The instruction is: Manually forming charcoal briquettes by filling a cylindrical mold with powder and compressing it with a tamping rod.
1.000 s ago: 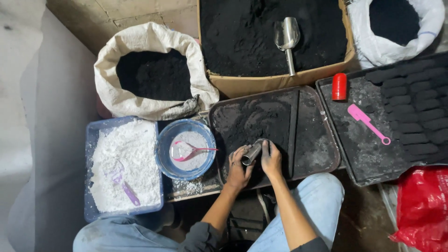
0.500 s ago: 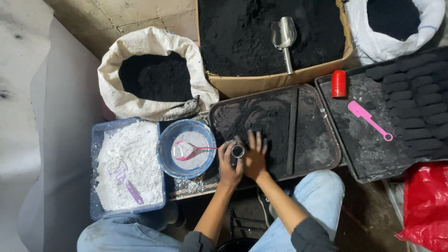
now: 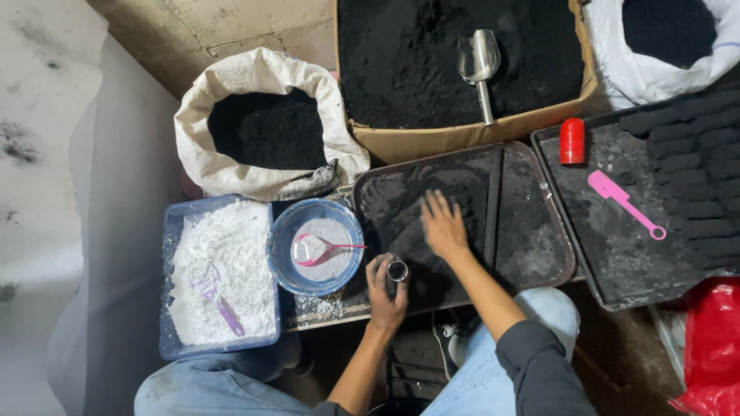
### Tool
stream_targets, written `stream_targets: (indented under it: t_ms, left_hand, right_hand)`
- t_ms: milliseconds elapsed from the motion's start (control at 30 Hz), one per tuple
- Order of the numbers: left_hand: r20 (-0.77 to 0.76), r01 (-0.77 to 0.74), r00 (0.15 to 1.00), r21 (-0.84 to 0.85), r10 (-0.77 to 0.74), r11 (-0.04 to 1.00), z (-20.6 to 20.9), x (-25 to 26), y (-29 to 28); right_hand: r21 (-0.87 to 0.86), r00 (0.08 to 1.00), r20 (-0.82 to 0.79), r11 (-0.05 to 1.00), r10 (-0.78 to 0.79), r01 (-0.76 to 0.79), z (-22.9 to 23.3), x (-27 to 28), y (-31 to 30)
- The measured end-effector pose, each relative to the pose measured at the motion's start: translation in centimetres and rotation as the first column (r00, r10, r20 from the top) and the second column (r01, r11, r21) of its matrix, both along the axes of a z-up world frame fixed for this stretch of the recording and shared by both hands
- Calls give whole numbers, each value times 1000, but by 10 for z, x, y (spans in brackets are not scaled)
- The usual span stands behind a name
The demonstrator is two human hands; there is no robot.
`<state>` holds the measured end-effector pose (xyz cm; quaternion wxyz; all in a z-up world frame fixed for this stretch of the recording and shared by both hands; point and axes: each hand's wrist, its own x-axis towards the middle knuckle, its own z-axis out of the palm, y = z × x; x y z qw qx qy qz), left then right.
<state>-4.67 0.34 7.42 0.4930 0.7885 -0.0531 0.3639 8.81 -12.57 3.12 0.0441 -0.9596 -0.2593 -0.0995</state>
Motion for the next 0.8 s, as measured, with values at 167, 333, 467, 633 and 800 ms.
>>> stream_targets:
  t_ms: [167, 333, 467, 633, 800]
  left_hand:
    - [-35, 13, 999, -24, -14, 1000, -12, -14, -6]
    - [-24, 1, 1000, -11, -1, 1000, -16, -24, -7]
    - [-112, 18, 993, -40, -23, 999, -10, -33, -10]
    - [-131, 26, 991, -53, -33, 998, -6, -31, -10]
    - [-138, 45, 989, -84, -57, 995, -10, -33, -6]
  right_hand:
    - [15, 969, 91, 973, 228, -230, 15, -14, 10]
    - [101, 843, -114, 850, 527, -517, -4, -28, 50]
    - [101, 899, -224, 926, 376, -363, -1, -20, 66]
    - [-60, 934, -356, 997, 23, -48, 13, 16, 52]
    - [-109, 915, -353, 980, -195, 167, 8, 43, 18]
